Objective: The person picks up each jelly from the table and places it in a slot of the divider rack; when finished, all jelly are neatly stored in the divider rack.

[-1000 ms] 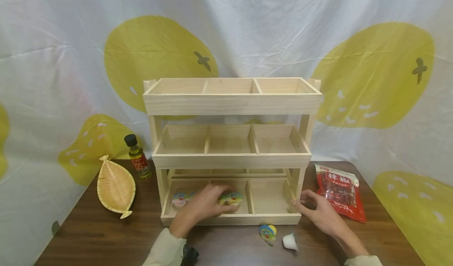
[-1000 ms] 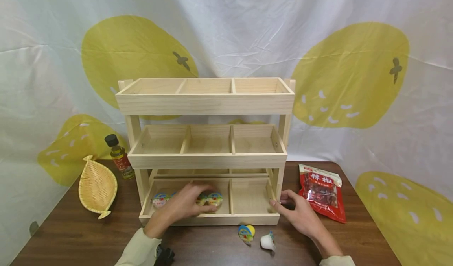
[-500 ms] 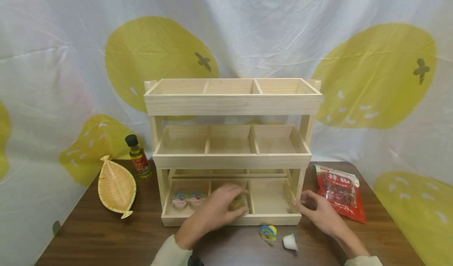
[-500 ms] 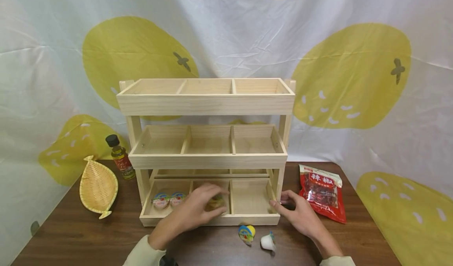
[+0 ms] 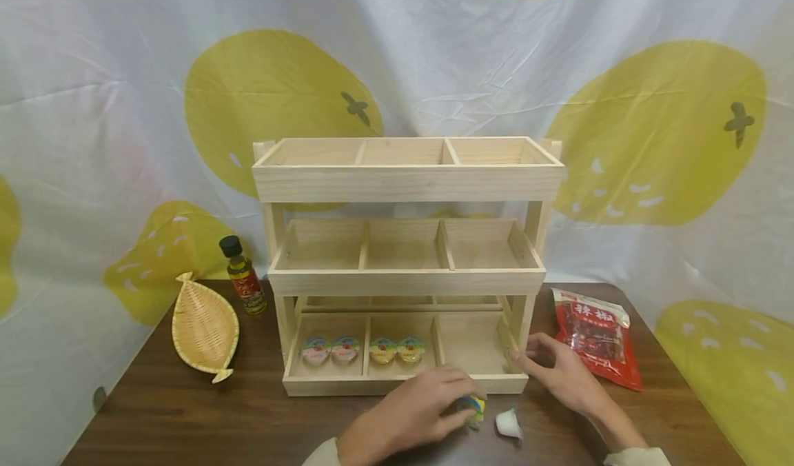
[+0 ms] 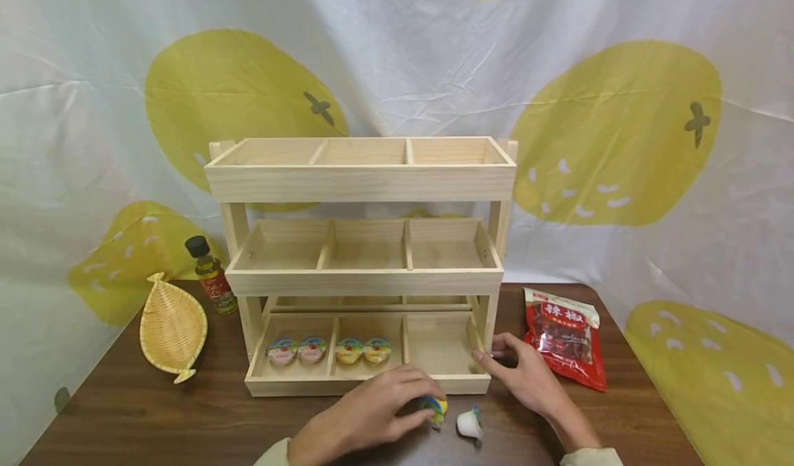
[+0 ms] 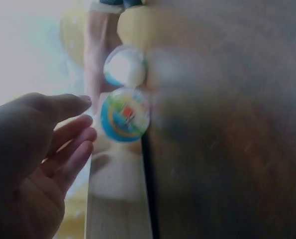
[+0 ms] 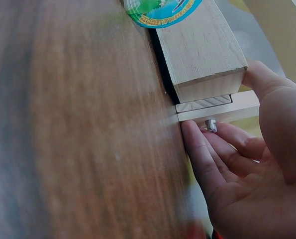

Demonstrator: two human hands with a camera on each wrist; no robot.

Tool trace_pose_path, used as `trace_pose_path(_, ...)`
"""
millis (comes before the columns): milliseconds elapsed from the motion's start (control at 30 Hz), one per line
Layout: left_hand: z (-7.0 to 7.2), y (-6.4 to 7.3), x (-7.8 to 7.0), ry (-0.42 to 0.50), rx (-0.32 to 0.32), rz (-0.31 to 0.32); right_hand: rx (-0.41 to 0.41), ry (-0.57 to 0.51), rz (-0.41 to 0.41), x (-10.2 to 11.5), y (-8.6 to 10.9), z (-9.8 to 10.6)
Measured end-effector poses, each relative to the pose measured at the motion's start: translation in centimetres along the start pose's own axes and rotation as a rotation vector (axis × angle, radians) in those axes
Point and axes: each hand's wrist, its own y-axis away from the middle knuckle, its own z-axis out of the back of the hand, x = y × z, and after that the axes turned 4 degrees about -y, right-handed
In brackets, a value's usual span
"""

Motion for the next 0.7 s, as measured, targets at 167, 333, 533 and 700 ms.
trace_pose_path(167, -0.57, 0.25, -0.61, -0.014, 0.090, 0.008, 0.007, -0.002, -0.001, 0.00, 0.02, 0.02)
trace_pose_path(333, -0.43, 0.34, -0.90, -0.032, 0.159, 0.041, -0.001, 0.001, -0.003, -0.02, 0.01, 0.03)
trace_pose_path(533, -0.32, 0.25, -1.06, -0.049, 0.139, -0.012, -0.004, 0.003, -0.008, 0.02, 0.02, 0.03)
trace_pose_path(700, -0.28, 0.29, -1.02, -0.012, 0.120, -0.027, -0.002, 0.002, -0.004, 0.08, 0.04, 0.01)
